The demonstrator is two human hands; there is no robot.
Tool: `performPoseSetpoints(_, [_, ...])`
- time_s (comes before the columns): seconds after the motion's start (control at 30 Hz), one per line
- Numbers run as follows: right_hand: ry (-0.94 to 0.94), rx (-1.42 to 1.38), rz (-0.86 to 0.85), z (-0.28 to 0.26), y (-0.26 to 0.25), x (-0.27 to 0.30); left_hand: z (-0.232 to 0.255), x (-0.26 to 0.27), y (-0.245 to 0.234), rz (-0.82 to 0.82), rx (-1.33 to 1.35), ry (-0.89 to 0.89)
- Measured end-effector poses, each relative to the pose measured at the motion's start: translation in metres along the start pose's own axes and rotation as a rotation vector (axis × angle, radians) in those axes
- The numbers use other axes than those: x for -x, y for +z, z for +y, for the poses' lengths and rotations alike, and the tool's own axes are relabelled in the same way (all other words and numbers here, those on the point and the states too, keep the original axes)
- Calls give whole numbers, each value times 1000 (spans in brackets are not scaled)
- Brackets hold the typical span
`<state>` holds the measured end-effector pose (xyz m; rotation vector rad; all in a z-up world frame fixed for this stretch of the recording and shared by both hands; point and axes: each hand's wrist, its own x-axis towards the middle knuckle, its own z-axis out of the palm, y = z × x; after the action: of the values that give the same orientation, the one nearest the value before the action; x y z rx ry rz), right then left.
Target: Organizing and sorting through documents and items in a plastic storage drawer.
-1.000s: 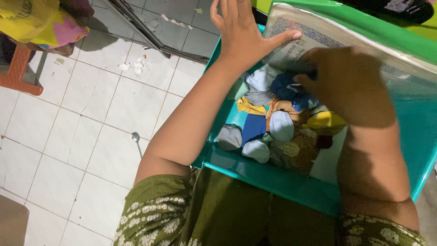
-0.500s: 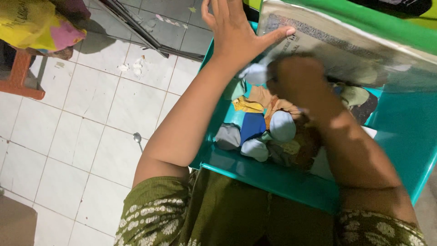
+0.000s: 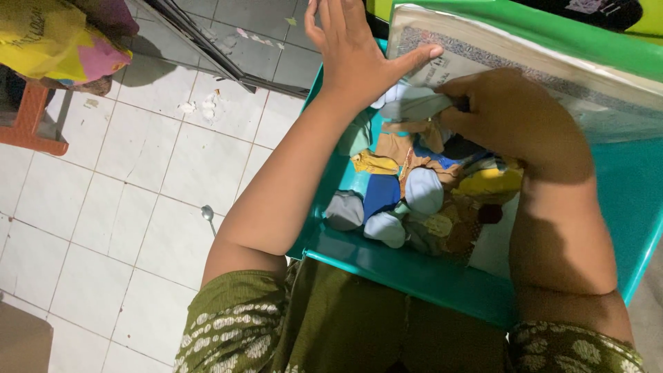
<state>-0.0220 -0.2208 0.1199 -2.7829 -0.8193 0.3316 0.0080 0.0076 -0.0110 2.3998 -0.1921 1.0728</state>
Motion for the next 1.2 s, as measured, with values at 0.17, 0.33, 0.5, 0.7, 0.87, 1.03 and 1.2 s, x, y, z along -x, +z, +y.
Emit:
performPoseSetpoints(0.17, [-65,-169,-125,20,6,-8,-1,-2,-1,-26,6,-19])
performPoseSetpoints(0.33, [-70,-190,-167,-4,3,-8,-1,-2,-2,-13,22,-16])
performPoseSetpoints(0.5, [-174,-226,-194,-10,27,-15,-2,-3,-3,-9,-6,18])
performPoseSetpoints(0.7, [-69,-372,-285,-4,37,-22,4,-6,-11,-52,-12,-35])
performPoseSetpoints(0.87, [-205,-523,-356,8,46,-29,7,-9,-14,2,21,11])
performPoseSetpoints(1.03, [-202,-662,-495,-18,46,-27,6,-10,-15,0,37,24])
performPoseSetpoints(1.2, [-312,-676,-475,-37,42,-16,9,-14,-20,-16,43,27])
